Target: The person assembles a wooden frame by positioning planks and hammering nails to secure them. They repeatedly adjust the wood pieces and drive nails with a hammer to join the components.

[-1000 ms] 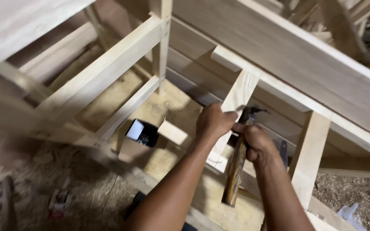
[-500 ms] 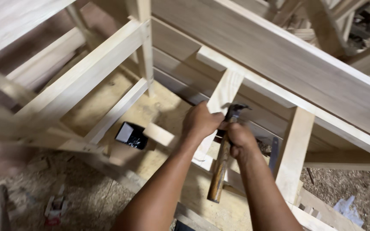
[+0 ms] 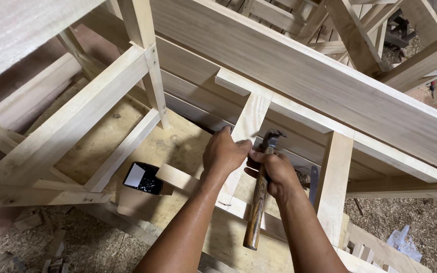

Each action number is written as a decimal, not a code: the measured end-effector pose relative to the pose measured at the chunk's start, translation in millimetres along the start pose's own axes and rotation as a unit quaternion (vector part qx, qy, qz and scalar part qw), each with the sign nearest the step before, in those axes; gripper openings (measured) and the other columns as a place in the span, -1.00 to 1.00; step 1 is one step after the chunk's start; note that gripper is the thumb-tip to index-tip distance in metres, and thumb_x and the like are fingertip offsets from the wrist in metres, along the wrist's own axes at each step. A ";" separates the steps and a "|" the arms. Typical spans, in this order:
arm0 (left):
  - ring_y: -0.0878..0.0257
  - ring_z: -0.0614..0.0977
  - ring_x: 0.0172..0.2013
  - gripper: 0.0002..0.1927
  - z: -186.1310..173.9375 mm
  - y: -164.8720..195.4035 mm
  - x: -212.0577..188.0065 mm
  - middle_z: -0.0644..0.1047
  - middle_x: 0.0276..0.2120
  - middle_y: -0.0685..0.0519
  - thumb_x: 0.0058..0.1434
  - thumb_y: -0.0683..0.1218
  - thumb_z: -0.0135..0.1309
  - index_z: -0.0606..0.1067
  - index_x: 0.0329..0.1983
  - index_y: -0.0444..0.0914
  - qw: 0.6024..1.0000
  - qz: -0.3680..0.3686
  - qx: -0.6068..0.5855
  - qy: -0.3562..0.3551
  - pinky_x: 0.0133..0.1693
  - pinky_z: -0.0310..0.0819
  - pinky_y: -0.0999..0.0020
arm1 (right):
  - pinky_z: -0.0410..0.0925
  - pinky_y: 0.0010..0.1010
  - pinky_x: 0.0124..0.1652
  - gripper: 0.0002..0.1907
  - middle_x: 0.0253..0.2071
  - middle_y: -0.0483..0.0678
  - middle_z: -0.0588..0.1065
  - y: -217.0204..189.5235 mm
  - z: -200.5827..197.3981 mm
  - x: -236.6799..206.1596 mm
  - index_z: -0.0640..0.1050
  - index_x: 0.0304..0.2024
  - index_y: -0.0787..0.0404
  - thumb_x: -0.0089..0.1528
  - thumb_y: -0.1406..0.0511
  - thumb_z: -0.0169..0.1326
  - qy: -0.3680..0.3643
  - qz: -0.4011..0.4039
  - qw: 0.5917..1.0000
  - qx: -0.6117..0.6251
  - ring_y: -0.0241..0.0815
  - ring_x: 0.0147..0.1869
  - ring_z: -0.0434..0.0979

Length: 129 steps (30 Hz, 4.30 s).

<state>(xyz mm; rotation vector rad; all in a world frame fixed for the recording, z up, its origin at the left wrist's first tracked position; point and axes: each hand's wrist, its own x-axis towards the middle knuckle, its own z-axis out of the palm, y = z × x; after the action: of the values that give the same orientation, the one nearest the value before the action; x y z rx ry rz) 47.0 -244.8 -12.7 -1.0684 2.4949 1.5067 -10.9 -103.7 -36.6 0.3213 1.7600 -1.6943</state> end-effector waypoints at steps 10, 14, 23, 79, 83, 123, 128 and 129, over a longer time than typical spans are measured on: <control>-0.08 0.31 0.25 -0.29 7.9 31.4 -9.9 0.35 0.22 -0.12 0.09 0.14 0.24 0.41 0.25 -0.27 0.991 0.074 0.082 0.076 0.22 0.12 -0.25 | 0.55 -0.08 -0.05 -0.78 -0.18 0.12 0.55 -10.7 -35.2 -31.6 0.51 -0.12 0.40 0.20 0.41 0.14 0.046 -0.024 0.999 -0.002 0.03 -0.11 0.60; -0.10 0.28 0.25 -0.35 21.0 59.8 -22.8 0.34 0.21 -0.14 0.10 0.13 0.23 0.44 0.20 -0.26 0.984 0.130 0.092 0.085 0.19 0.09 -0.23 | 0.57 -0.07 -0.08 -0.78 -0.21 0.10 0.54 -22.6 -66.6 -59.0 0.50 -0.14 0.41 0.19 0.42 0.15 0.048 -0.059 0.997 0.012 0.00 -0.12 0.59; -0.06 0.31 0.21 -0.43 139.0 173.8 -111.8 0.37 0.15 -0.14 0.08 0.10 0.23 0.50 0.11 -0.27 0.950 0.301 0.083 -0.027 0.20 0.10 -0.16 | 0.59 -0.07 -0.13 -0.79 -0.23 0.04 0.51 -48.0 -214.7 -164.7 0.49 -0.14 0.38 0.18 0.46 0.15 0.187 -0.124 0.971 0.083 -0.05 -0.18 0.58; -0.20 0.61 -0.10 -0.63 881.5 -52.4 -282.0 0.58 -0.20 -0.30 0.15 -0.09 0.05 0.59 -0.02 -0.33 0.821 0.259 0.281 -0.424 -0.02 0.49 0.03 | 0.33 0.09 0.04 -0.59 -0.03 0.22 0.44 514.9 -713.4 -45.8 0.47 0.02 0.24 0.14 0.27 0.19 0.482 0.132 0.840 -0.212 0.29 0.13 0.37; -0.21 0.65 -0.14 -0.62 871.8 -52.3 -284.5 0.62 -0.25 -0.32 0.09 -0.18 0.01 0.62 -0.03 -0.34 0.825 0.221 0.236 -0.464 -0.06 0.50 0.05 | 0.32 0.11 0.02 -0.62 -0.01 0.22 0.41 501.7 -719.8 -46.7 0.50 -0.02 0.26 0.17 0.22 0.20 0.484 0.148 0.838 -0.205 0.30 0.14 0.36; 0.23 0.65 -0.05 -0.53 324.4 302.4 -376.4 0.62 -0.06 -0.04 0.32 -0.07 0.17 0.39 0.23 -0.34 0.802 0.350 -0.431 -0.221 0.01 0.56 0.30 | 0.42 -0.42 -0.29 -0.74 -0.34 -0.15 0.46 31.6 -418.7 -371.2 0.52 -0.17 0.34 0.12 0.46 0.29 0.345 -0.364 0.865 -0.019 -0.32 -0.28 0.44; 0.26 0.63 -0.08 -0.60 193.3 274.6 -348.8 0.64 -0.09 -0.04 0.33 -0.06 0.19 0.46 0.14 -0.36 0.786 0.390 -0.449 -0.165 0.00 0.54 0.33 | 0.43 -0.42 -0.20 -0.80 -0.30 -0.16 0.53 -4.3 -311.1 -368.0 0.55 -0.18 0.30 0.15 0.46 0.26 0.249 -0.360 0.899 -0.023 -0.33 -0.22 0.50; 0.27 0.63 -0.08 -0.60 170.7 264.1 -341.3 0.64 -0.09 -0.03 0.33 -0.06 0.19 0.46 0.14 -0.36 0.782 0.402 -0.451 -0.152 0.00 0.54 0.34 | 0.41 -0.42 -0.19 -0.81 -0.29 -0.15 0.54 -7.1 -289.1 -365.7 0.56 -0.19 0.31 0.15 0.47 0.26 0.237 -0.357 0.903 -0.030 -0.32 -0.22 0.49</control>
<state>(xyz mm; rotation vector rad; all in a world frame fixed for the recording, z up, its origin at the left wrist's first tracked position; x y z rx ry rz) 104.5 150.3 223.9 0.4349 1.9934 2.9328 175.4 268.7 173.2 0.0479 2.4980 -2.1820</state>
